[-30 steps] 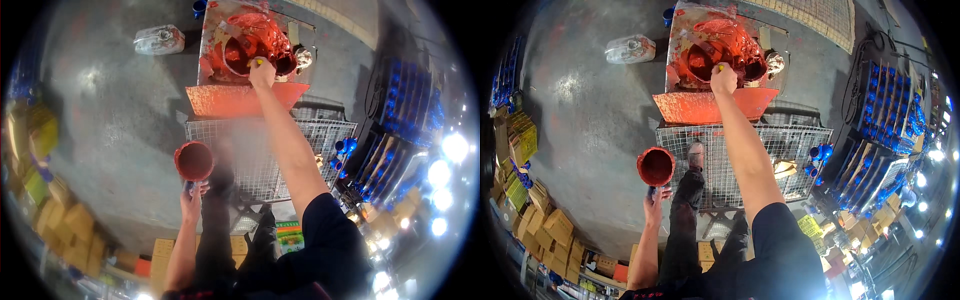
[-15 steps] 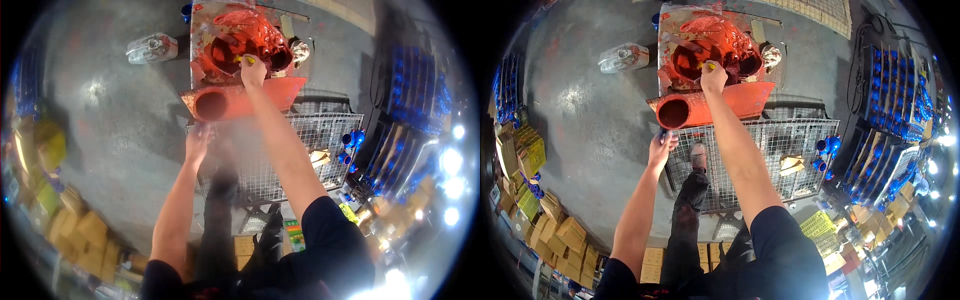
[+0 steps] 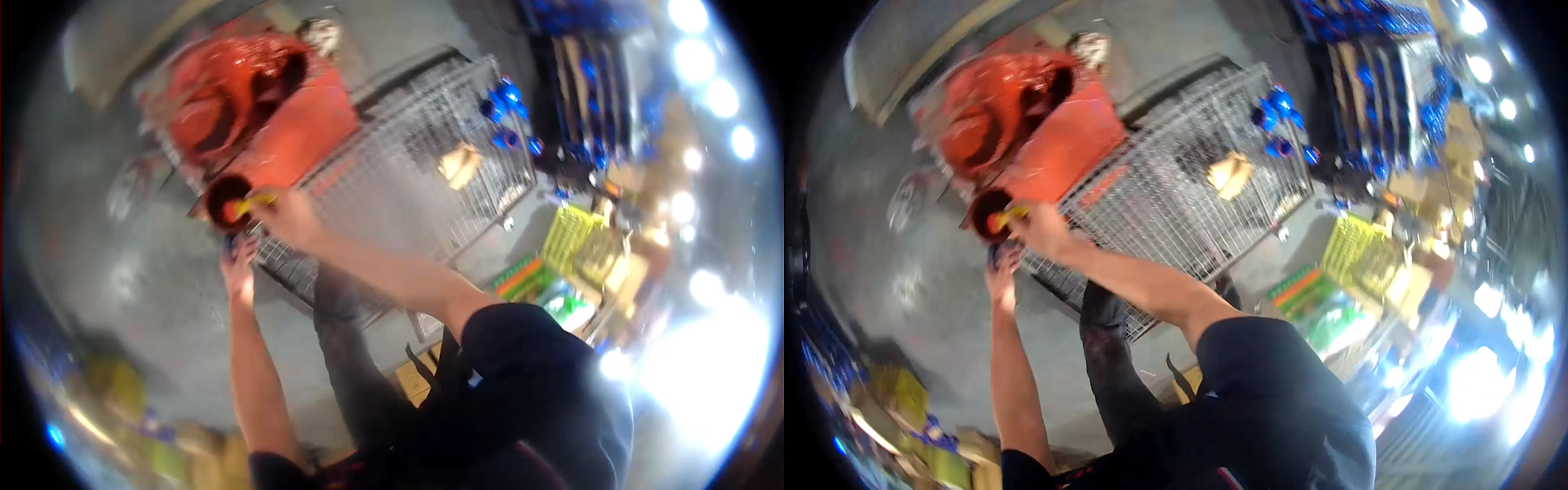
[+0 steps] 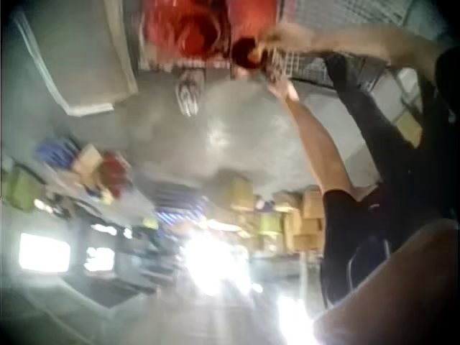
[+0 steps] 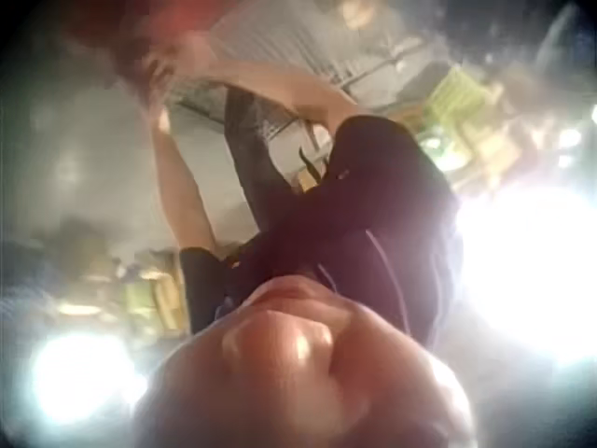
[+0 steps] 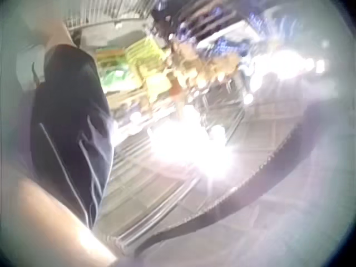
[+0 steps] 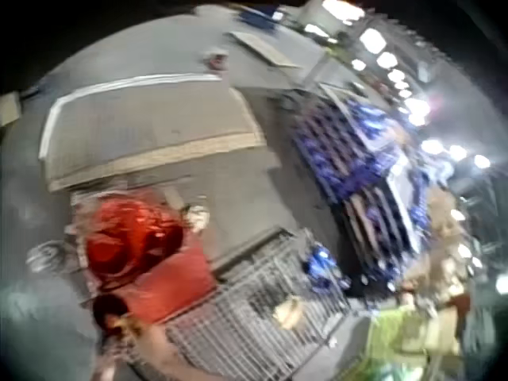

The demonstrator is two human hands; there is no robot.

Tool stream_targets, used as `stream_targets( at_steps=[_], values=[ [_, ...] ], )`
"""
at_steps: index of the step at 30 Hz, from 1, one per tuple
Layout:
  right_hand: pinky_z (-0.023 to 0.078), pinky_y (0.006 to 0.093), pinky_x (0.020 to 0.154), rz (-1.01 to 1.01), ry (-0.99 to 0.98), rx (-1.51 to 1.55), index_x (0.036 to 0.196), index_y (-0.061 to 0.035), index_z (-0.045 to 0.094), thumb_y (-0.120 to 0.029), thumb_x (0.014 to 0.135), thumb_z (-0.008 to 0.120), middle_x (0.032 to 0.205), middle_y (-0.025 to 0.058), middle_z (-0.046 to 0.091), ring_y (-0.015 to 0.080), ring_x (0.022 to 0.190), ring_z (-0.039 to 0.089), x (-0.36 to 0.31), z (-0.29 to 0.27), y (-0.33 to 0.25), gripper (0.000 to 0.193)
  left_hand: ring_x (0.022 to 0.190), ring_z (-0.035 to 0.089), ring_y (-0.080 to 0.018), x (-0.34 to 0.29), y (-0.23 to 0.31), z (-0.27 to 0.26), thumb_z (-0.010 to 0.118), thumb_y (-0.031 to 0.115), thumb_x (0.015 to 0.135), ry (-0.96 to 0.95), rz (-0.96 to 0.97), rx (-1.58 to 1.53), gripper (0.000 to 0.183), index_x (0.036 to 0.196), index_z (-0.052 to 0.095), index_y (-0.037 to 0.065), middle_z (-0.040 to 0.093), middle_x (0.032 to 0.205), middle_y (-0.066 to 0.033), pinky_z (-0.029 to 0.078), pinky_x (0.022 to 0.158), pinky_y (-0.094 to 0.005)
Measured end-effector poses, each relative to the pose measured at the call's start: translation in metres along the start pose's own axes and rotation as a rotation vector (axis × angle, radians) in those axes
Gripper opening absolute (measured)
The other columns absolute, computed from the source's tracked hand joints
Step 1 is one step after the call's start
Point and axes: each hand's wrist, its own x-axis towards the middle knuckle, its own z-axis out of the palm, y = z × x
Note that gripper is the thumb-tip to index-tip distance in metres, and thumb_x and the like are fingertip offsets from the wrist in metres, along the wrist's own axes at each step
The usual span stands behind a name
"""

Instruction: The person paints blue plastic parts by dipping a brush into a red container and applying the paint to the interior of the objects, then sprays them with a canister while holding them by hand.

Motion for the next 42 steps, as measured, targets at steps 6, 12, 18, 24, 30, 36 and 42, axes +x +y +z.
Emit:
stream_targets(
  at_steps=[6,12,18,24,30,36,42],
  values=[
    [0.054,0.043,0.075,-0.035,0.022,-0.116,0.128,-0.009,0.047,-0.015,0.085,0.069,0.089,0.0209,0.068,0.0365,0.084,0.067,-0.107,-0.058,0.0,0.048,0.086,0.065,-0.0159,-0.1,0.018,0.02,0.055,0.027,0.097,-0.189,0.157,0.251,0.033,0.113,0.058,-0.001,0.066,0.098,-0.0061,0.052,0.074,-0.0305],
    [0.051,0.0444,0.076,0.111,0.095,-0.138,0.137,-0.0105,0.034,-0.021,0.084,0.069,0.089,0.0176,0.067,0.0368,0.087,0.066,-0.273,-0.2,-0.004,0.065,0.083,0.066,-0.017,-0.21,0.022,0.072,0.052,0.024,0.1,-0.33,0.123,0.362,0.031,0.113,0.058,-0.003,0.067,0.098,-0.0094,0.053,0.075,-0.0308],
    [0.054,0.0427,0.078,0.356,0.178,-0.513,0.13,-0.0108,0.046,-0.026,0.083,0.07,0.089,0.0155,0.07,0.0346,0.086,0.068,-0.455,-0.334,0.081,0.055,0.084,0.068,-0.0182,-0.311,0.03,0.197,0.048,0.023,0.102,-0.559,0.141,0.551,0.032,0.115,0.056,-0.006,0.069,0.101,-0.0137,0.054,0.075,-0.0291],
    [0.054,0.0371,0.077,0.183,0.605,-0.138,0.116,-0.004,0.063,-0.025,0.088,0.067,0.091,0.0169,0.07,0.0275,0.084,0.07,-0.618,-0.409,0.079,0.035,0.083,0.067,-0.0153,-0.412,0.04,0.358,0.052,0.022,0.101,-0.92,0.225,0.857,0.029,0.113,0.059,-0.002,0.07,0.096,-0.0104,0.053,0.074,-0.0277],
    [0.053,0.0339,0.075,0.246,0.719,0.145,0.113,-0.0039,0.065,-0.026,0.088,0.067,0.086,0.014,0.07,0.0206,0.079,0.068,-0.74,-0.446,0.066,0.033,0.083,0.067,-0.0144,-0.539,0.005,0.51,0.053,0.035,0.1,-1.25,0.141,1.071,0.041,0.121,0.056,0.0,0.066,0.101,-0.0085,0.052,0.074,-0.029],
    [0.051,0.0263,0.062,0.197,0.845,0.501,0.112,-0.0019,0.065,-0.02,0.089,0.066,0.088,0.007,0.069,0.0112,0.068,0.064,-0.828,-0.509,0.142,0.029,0.083,0.061,-0.008,-0.652,-0.075,0.617,0.052,0.029,0.101,-1.412,0.107,1.214,0.03,0.121,0.055,0.006,0.064,0.099,-0.0024,0.051,0.078,-0.0241],
    [0.045,0.0214,0.054,0.132,1.071,0.87,0.117,-0.0016,0.063,-0.015,0.09,0.065,0.094,0.0074,0.068,0.0099,0.068,0.062,-0.93,-0.552,0.211,0.03,0.083,0.06,-0.0068,-0.733,-0.151,0.671,0.051,0.028,0.102,-1.434,0.081,1.19,0.028,0.118,0.055,0.007,0.064,0.098,-0.0017,0.051,0.077,-0.0235]
  ],
)
